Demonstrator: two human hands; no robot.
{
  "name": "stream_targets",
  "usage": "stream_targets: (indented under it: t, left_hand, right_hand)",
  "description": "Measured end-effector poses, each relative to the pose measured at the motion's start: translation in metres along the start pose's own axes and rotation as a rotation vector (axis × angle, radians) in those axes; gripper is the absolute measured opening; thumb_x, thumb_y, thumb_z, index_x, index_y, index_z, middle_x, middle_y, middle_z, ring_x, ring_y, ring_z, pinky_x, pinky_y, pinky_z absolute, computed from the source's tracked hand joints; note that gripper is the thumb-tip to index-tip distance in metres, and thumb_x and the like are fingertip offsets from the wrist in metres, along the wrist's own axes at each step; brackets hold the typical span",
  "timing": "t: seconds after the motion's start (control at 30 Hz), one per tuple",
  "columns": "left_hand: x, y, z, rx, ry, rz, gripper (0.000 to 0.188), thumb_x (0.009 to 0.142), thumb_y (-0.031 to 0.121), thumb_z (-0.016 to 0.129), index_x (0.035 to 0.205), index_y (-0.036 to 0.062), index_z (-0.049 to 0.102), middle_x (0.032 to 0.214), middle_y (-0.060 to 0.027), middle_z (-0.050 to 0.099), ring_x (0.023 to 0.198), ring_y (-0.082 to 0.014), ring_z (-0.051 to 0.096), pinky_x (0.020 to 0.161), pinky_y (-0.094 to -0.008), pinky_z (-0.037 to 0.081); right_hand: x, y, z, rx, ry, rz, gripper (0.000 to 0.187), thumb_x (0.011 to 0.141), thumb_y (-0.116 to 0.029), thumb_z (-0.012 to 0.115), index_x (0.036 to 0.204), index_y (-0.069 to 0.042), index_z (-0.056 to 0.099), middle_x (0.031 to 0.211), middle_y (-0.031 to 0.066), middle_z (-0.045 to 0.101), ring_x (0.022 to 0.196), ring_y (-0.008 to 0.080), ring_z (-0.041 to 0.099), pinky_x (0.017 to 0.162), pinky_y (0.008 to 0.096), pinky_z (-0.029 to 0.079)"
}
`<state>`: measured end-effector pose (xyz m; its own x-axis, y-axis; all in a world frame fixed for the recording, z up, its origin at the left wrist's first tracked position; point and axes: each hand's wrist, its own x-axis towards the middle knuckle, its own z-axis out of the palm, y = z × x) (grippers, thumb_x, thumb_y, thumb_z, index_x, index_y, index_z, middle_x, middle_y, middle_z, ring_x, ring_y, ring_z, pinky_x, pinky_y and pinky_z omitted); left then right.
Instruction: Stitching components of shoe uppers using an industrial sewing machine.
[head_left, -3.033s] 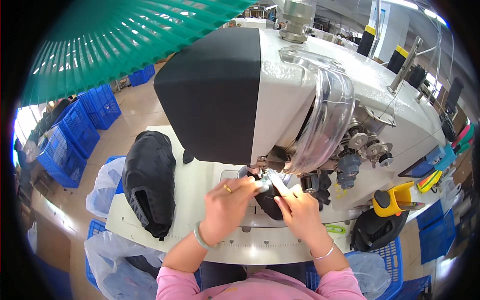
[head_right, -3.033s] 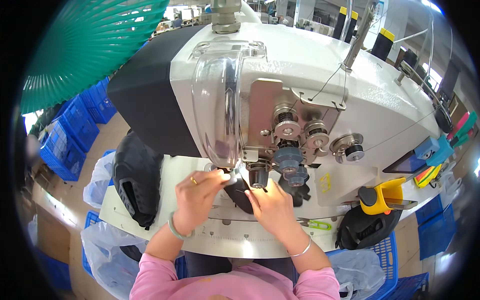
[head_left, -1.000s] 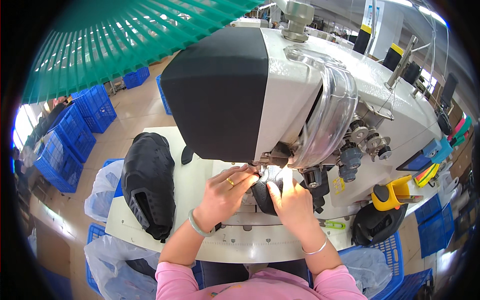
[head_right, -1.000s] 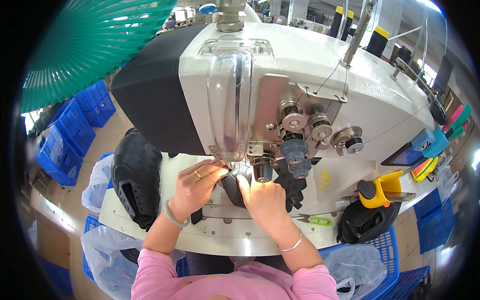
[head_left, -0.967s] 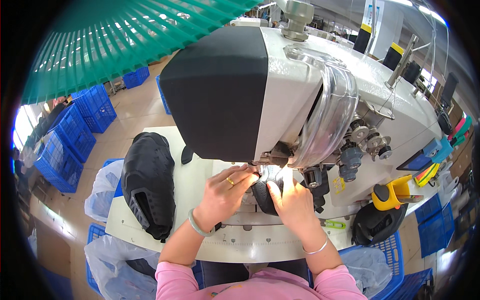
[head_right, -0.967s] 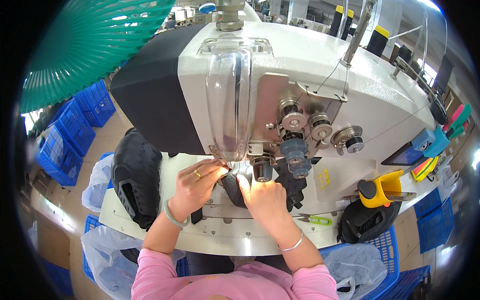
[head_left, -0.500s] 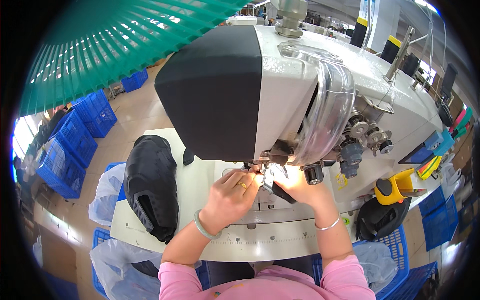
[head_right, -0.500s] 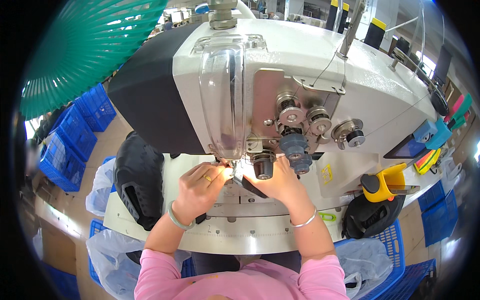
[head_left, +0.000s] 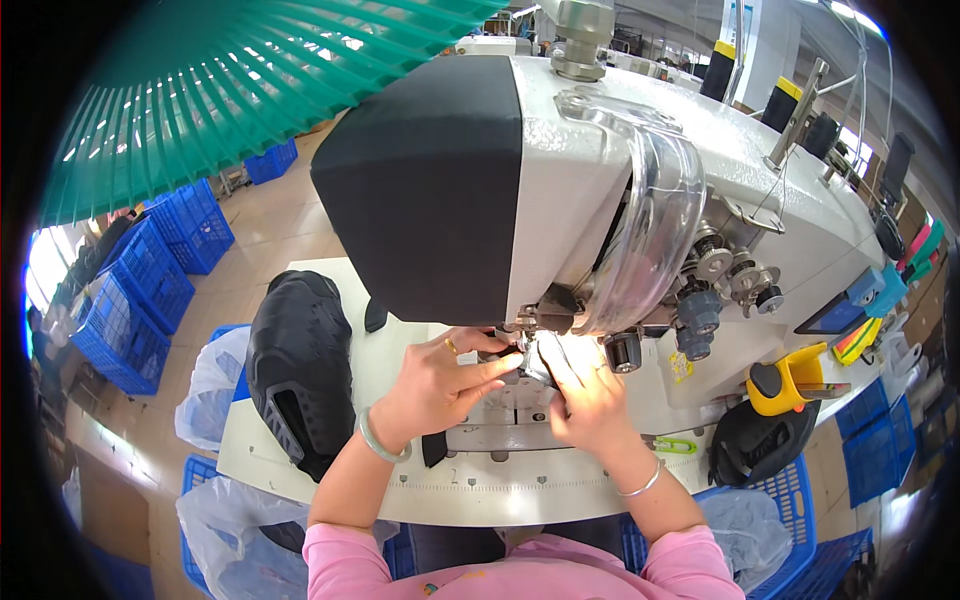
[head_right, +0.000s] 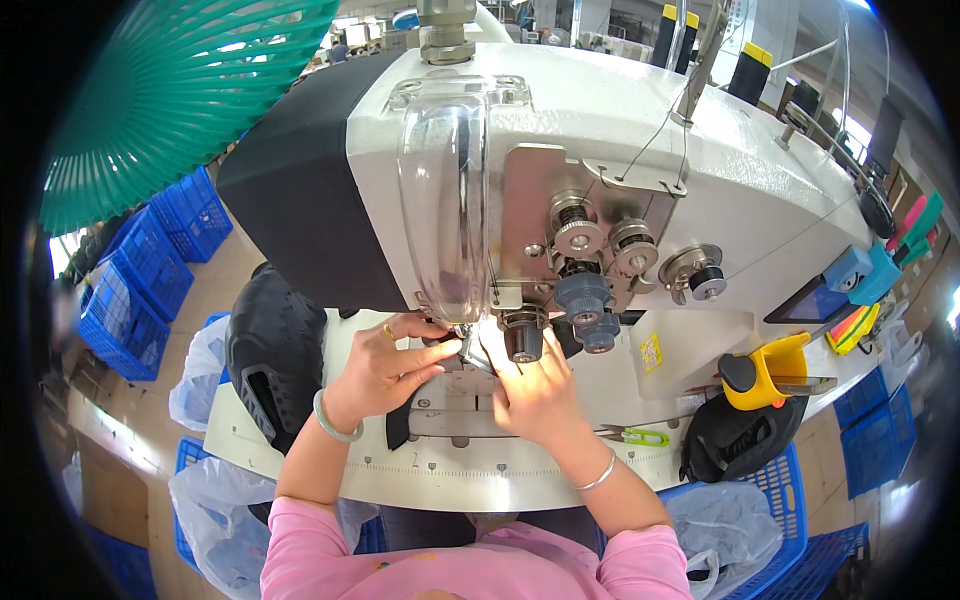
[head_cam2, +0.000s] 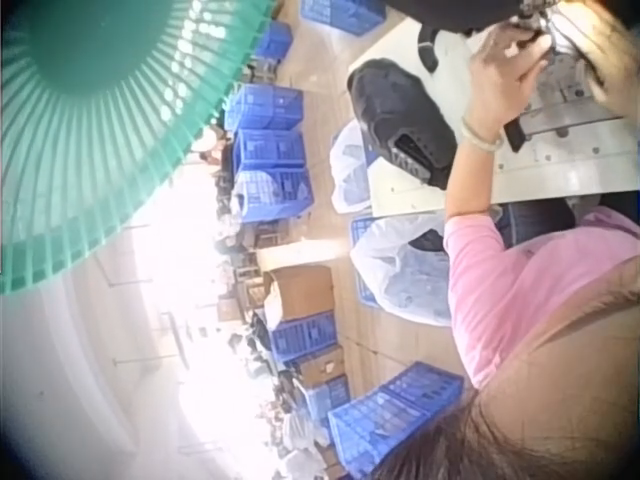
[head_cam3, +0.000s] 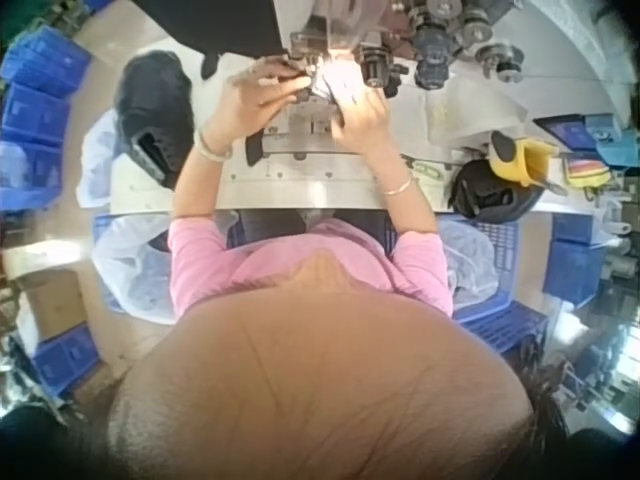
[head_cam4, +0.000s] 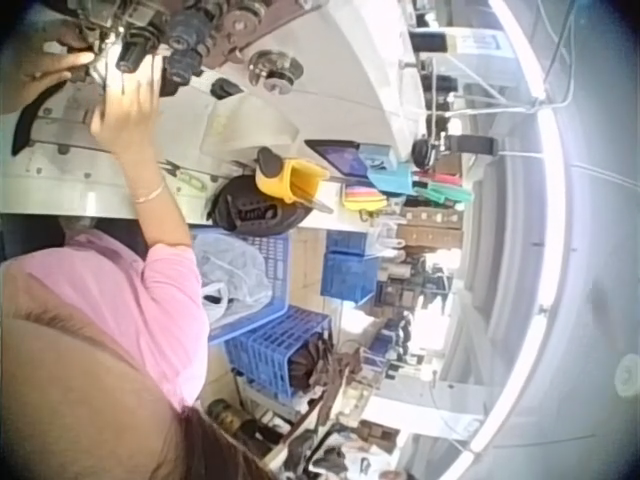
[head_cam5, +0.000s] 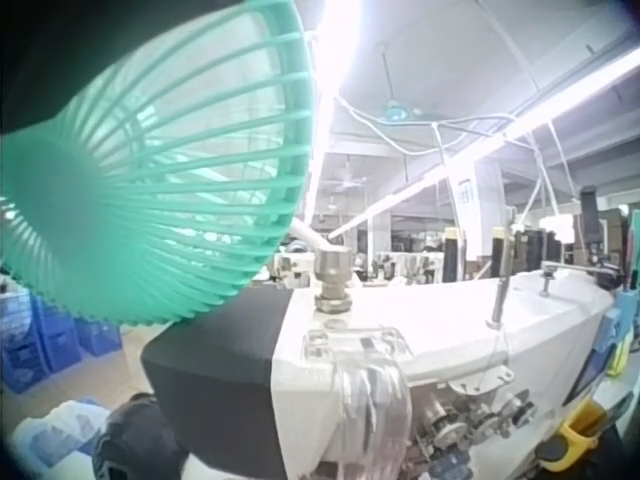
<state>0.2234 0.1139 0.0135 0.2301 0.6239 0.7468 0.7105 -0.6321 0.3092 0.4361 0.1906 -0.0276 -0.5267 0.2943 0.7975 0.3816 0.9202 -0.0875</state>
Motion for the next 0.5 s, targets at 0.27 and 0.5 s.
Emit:
stream_targets:
  t: [0.27,0.5]
  left_hand:
    - [-0.007,0.011,0.01,0.306,0.015,0.07,0.046,0.062,0.022,0.082,0.108,0.0157,0.073,0.106,-0.005,0.065,0.098,-0.0283,0.066,0.077,-0.0357,0.058]
    - [-0.005,0.002,0.012,0.339,0.036,0.128,0.044,0.068,0.025,0.079,0.111,0.0178,0.071,0.112,-0.0023,0.064,0.106,-0.0264,0.064,0.079,-0.035,0.057]
  right_hand:
    - [0.005,0.007,0.015,0.053,0.167,-0.075,0.055,0.064,0.009,0.061,0.118,0.002,0.064,0.105,0.0193,0.065,0.094,0.0377,0.062,0.09,0.0464,0.049]
    - [0.001,0.023,0.022,0.035,0.055,0.003,0.062,0.058,0.003,0.066,0.12,-0.005,0.065,0.098,0.015,0.065,0.085,0.0338,0.061,0.08,0.0422,0.051]
